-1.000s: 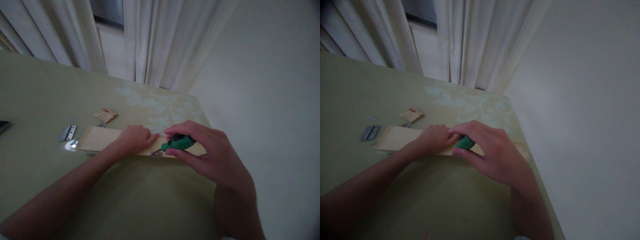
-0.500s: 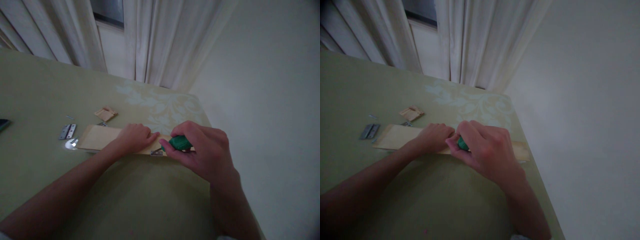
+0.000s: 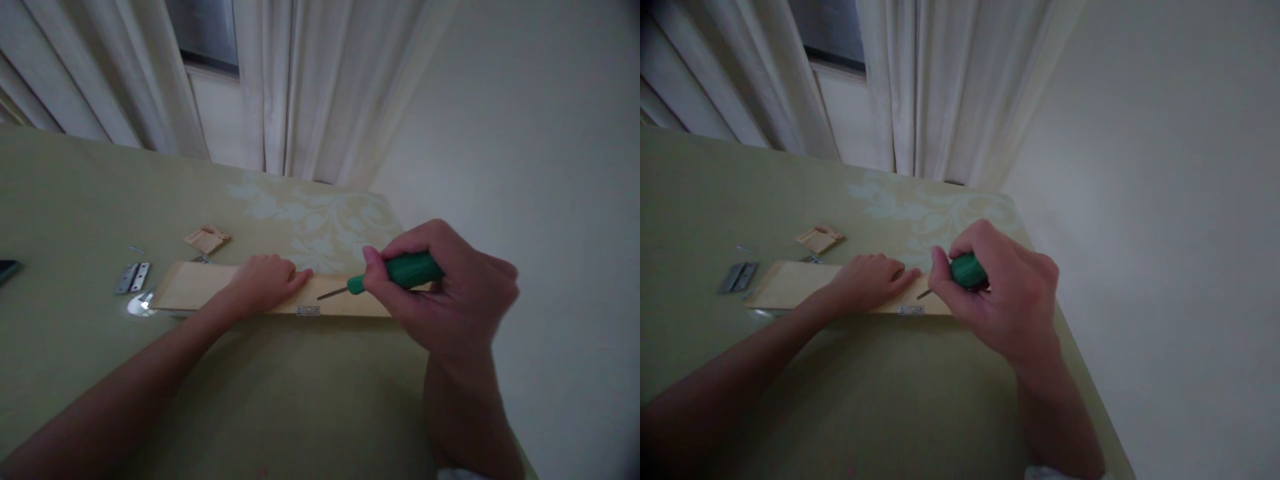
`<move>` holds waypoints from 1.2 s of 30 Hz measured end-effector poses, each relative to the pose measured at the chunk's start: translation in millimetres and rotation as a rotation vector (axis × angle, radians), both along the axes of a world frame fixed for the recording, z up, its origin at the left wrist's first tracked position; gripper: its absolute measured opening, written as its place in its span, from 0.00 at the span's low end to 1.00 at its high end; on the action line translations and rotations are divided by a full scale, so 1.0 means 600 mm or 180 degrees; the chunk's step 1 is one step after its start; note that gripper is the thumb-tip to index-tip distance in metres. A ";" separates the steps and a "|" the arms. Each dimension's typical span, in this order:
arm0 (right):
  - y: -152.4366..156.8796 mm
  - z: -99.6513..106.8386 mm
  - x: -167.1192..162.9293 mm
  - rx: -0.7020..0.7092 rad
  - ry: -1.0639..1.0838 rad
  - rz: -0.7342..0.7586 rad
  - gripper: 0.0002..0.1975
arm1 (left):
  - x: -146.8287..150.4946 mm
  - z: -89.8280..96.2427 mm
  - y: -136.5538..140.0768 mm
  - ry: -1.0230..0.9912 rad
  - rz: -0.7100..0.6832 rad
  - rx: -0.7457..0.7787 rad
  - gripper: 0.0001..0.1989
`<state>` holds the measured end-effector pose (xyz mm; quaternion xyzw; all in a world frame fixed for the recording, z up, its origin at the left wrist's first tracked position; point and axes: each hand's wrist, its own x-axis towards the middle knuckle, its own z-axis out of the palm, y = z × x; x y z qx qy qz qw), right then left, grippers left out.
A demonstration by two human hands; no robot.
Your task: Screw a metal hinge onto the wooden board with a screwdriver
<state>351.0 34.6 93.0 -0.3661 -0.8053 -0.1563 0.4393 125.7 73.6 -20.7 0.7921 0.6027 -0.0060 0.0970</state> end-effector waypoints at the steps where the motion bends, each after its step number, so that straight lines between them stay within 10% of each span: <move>1: -0.002 0.002 0.005 0.0005 -0.0030 -0.0029 0.13 | 0.000 0.000 0.000 0.0009 0.0002 -0.0009 0.42; 36: 0.025 -0.035 -0.014 -0.0616 -0.0265 -0.0011 0.11 | 0.000 0.004 -0.001 -0.0046 -0.0013 -0.0033 0.42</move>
